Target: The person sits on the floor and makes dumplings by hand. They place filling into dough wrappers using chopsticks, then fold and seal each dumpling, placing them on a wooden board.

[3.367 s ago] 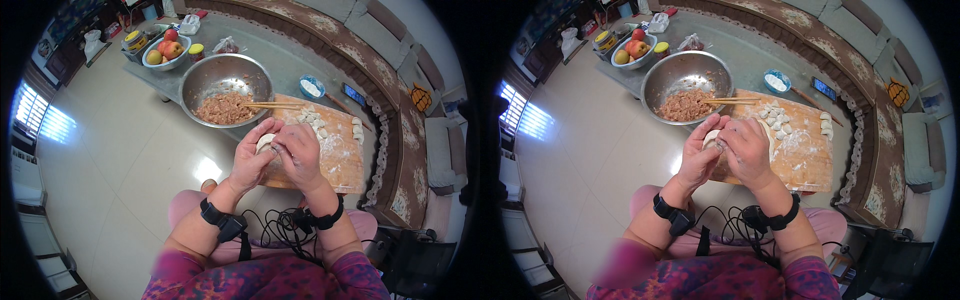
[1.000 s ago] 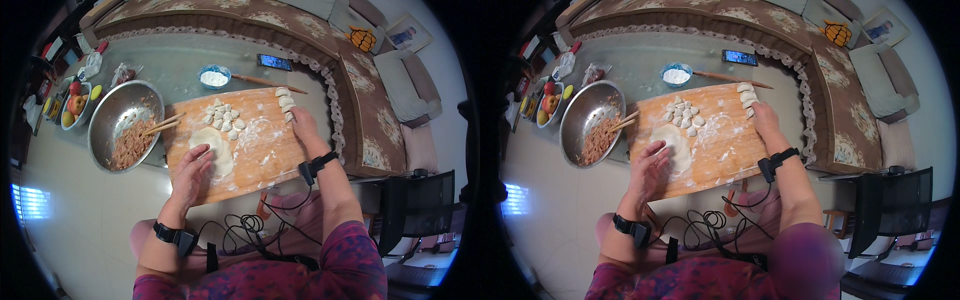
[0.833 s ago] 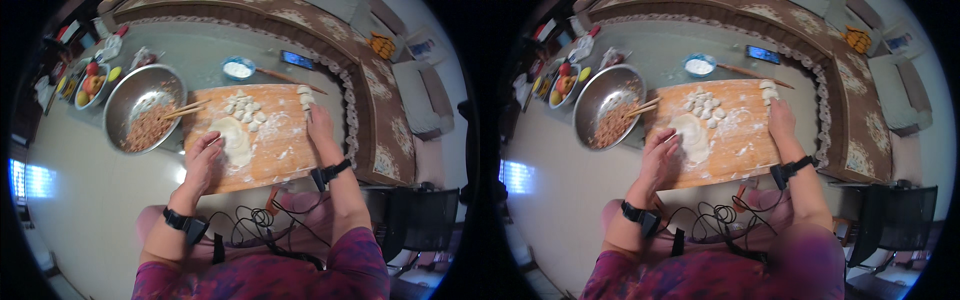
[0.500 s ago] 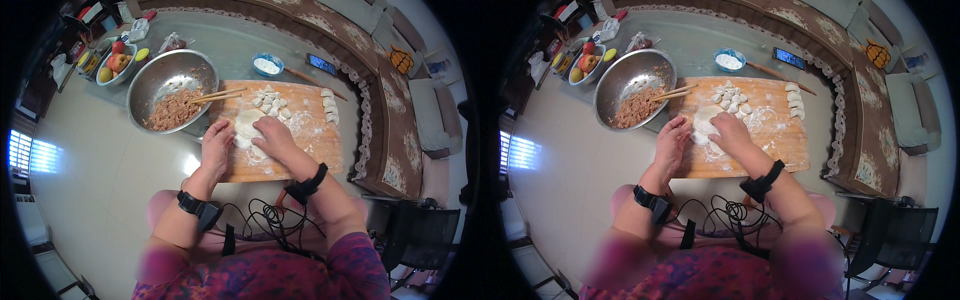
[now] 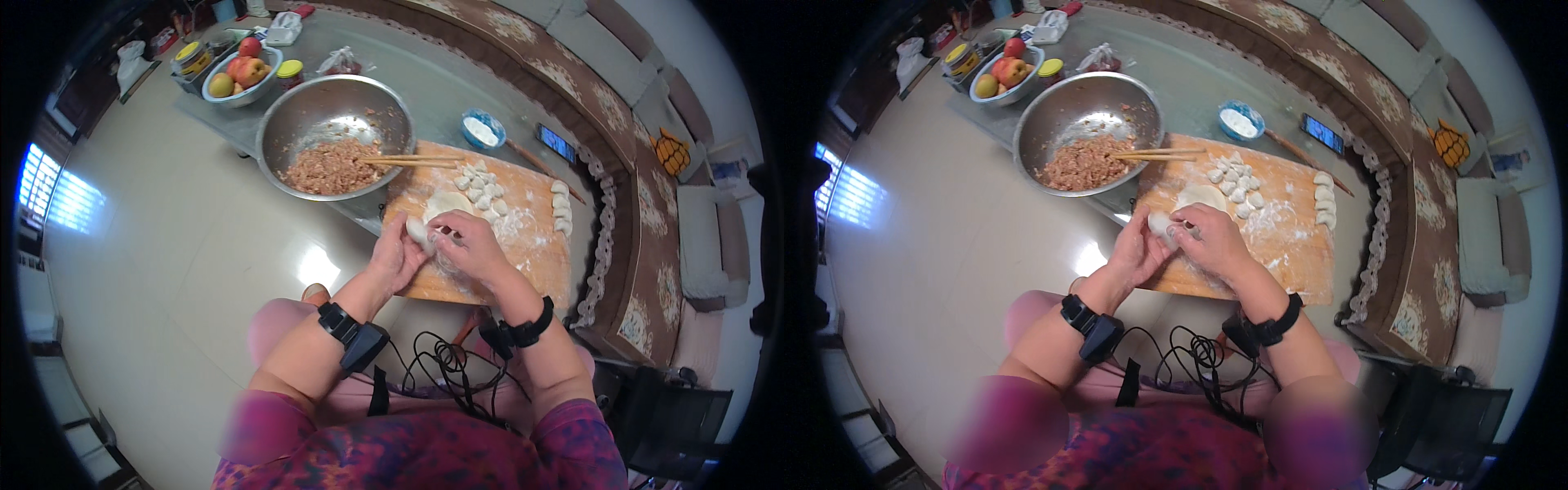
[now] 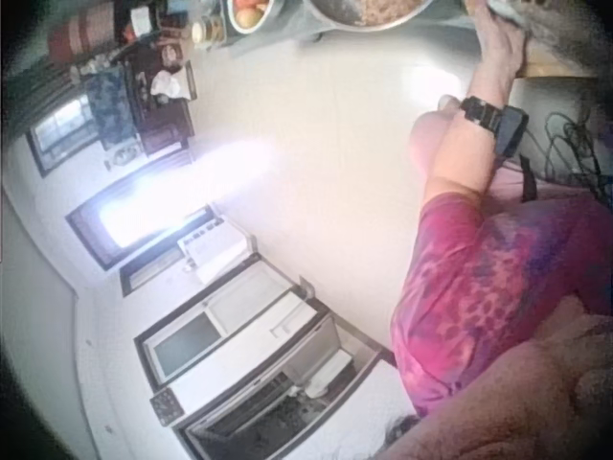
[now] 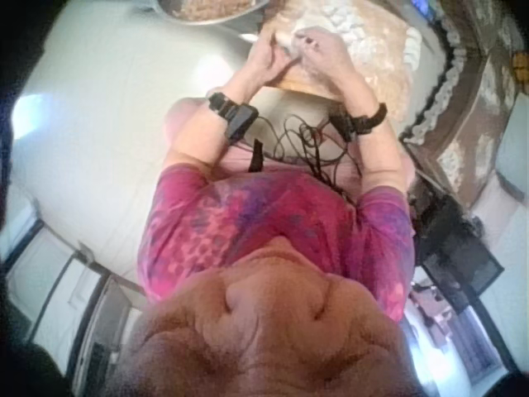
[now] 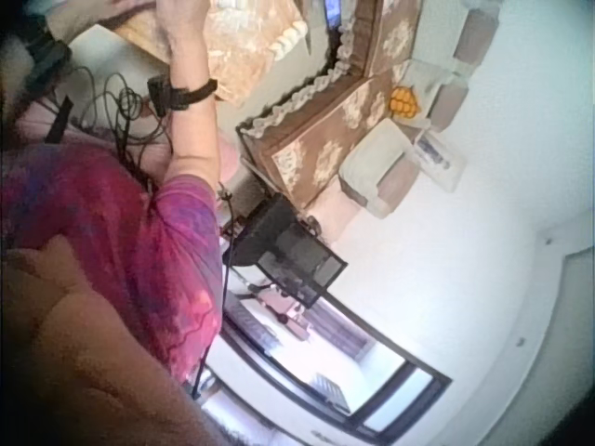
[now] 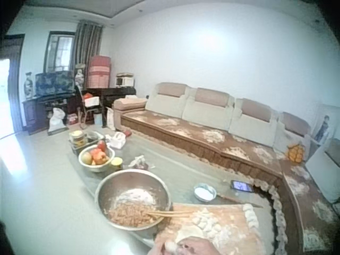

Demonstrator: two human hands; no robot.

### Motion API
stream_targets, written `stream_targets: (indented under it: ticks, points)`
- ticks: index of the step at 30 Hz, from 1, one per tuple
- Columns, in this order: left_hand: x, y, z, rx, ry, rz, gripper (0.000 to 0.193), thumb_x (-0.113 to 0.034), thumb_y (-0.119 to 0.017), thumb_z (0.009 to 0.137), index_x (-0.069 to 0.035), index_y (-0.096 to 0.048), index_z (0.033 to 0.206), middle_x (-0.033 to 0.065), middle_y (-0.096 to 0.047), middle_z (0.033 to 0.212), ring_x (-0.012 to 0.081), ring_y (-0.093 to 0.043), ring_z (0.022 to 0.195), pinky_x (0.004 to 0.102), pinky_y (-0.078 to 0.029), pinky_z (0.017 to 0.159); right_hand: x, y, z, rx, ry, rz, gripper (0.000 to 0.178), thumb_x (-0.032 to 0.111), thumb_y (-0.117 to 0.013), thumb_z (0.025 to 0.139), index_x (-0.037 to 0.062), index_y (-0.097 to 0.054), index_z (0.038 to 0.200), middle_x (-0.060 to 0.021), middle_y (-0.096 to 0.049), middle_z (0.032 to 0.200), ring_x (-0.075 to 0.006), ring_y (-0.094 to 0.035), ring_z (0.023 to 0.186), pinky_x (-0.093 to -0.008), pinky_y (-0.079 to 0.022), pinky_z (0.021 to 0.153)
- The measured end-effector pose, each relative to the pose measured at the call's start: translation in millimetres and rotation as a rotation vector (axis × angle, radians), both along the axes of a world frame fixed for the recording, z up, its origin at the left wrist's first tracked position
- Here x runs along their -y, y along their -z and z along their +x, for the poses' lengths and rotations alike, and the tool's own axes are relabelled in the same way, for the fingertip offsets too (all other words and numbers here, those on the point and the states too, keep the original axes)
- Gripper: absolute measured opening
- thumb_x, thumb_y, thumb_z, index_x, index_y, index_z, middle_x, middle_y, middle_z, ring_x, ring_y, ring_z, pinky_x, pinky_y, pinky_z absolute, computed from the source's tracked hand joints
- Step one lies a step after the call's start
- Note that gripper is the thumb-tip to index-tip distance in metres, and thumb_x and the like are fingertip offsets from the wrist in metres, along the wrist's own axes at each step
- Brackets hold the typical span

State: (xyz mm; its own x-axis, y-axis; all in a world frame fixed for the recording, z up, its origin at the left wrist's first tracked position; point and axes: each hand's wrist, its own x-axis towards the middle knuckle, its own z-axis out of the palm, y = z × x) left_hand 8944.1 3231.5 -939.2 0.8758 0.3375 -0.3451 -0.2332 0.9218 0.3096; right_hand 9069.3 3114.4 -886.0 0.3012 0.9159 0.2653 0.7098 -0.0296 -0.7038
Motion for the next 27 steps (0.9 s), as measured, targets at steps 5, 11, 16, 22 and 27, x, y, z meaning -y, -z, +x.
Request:
stream_targets:
  ticks: [5, 11, 16, 22, 27]
  points:
    - [-7.8, -20.2, -22.0, 0.003, 0.043, -0.027, 0.042, -0.025, -0.046, 0.095, 0.001, -0.042, 0.128, 0.0221, -0.052, 0.132, 0.0357, -0.056, 0.119, 0.0449, -0.047, 0.101, -43.4, -22.3, 1.8, -0.476, 0.422, -0.163, 0.054, 0.012, -0.073, 0.084, -0.0035, -0.049, 0.131, -0.0036, -0.063, 0.087, -0.0074, -0.057, 0.074, -0.0238, -0.048, 0.065]
    - [-72.2, -49.4, -90.3, 0.488, -0.031, 0.003, 0.065, -0.013, -0.052, 0.084, 0.004, -0.031, 0.144, 0.0257, -0.036, 0.148, 0.0393, -0.037, 0.137, 0.0497, -0.029, 0.117, -132.4, -7.0, -14.7, -0.682, 0.349, 0.085, 0.032, 0.022, -0.073, 0.086, -0.0008, -0.064, 0.106, 0.0010, -0.064, 0.082, -0.0074, -0.056, 0.069, -0.0231, -0.046, 0.061]
    - [-115.8, -65.5, -127.9, 0.268, -0.416, 0.114, 0.049, -0.013, -0.043, 0.094, -0.002, -0.034, 0.141, 0.0229, -0.044, 0.141, 0.0371, -0.045, 0.132, 0.0488, -0.037, 0.112, -172.8, -19.1, -53.2, -0.063, 0.429, 0.033, 0.023, 0.023, -0.068, 0.088, 0.0018, -0.067, 0.080, -0.0006, -0.059, 0.063, -0.0102, -0.050, 0.057, -0.0270, -0.040, 0.054]
    - [-151.8, -61.1, -190.3, 0.261, -0.544, 0.120, 0.041, -0.009, -0.041, 0.092, 0.000, -0.036, 0.132, 0.0241, -0.046, 0.138, 0.0370, -0.048, 0.129, 0.0478, -0.040, 0.110, -193.0, -68.1, -90.8, 0.019, 0.353, 0.079, 0.023, 0.024, -0.067, 0.085, 0.0016, -0.066, 0.080, -0.0125, -0.063, 0.065, -0.0203, -0.060, 0.060, -0.0336, -0.046, 0.059]
    - [-166.3, -49.1, -208.7, 0.070, -0.699, 0.199, 0.045, -0.009, -0.040, 0.091, 0.010, -0.036, 0.132, 0.0233, -0.046, 0.138, 0.0362, -0.047, 0.130, 0.0457, -0.037, 0.113, -195.2, -70.6, -82.7, 0.084, 0.357, 0.045, 0.022, 0.023, -0.068, 0.086, 0.0013, -0.066, 0.083, -0.0117, -0.062, 0.065, -0.0187, -0.057, 0.059, -0.0330, -0.046, 0.058]
